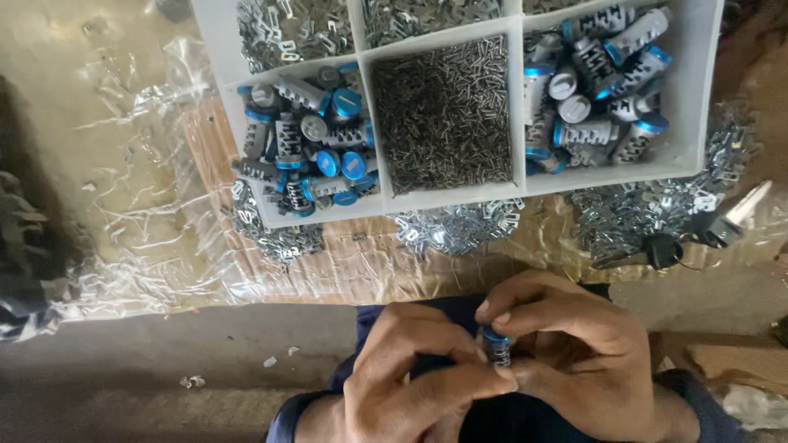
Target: The person sits at a workbench and assembles a small cylindrical metal component with a blue cap. They repeatedly pick small metal clips from a compartment box and press them one at a time into slots around the cylinder, building the part up clip by clip.
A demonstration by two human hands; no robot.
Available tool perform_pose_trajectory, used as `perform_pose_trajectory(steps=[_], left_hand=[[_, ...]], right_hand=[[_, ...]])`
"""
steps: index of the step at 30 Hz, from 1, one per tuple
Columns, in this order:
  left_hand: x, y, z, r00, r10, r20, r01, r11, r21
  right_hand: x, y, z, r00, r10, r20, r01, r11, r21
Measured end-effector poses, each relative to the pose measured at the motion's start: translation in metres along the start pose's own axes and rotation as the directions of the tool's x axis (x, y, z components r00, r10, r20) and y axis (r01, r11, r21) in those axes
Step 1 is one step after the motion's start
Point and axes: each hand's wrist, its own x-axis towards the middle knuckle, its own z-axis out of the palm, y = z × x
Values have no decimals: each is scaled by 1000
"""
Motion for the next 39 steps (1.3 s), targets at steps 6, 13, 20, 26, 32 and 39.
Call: perform_pose_trajectory(steps=[6,13,20,26,32,39], left_hand=[[21,5,0,988,133,83,-144,979,143],[-10,-7,-25,696,-583,419,702,432,-566],[3,-14,-28,998,8,-65,50,536,843],[-7,-22,-38,998,-47,47,18,865,501],[18,-1,0,998,27,61,-53,878,476],[36,17,11,965,160,209,-219,928,302]], right_hand=[[-6,-1,-3,999,-30,-18,28,996,-86],[7,8,4,971,33,238,-28,999,-26],[11,14,17,995,-10,102,-6,988,157],[-1,8,9,993,-86,77,64,965,254],[-15,-5,-2,993,5,-116,13,987,158],[-21,3,-14,991,-128,-29,128,992,17]])
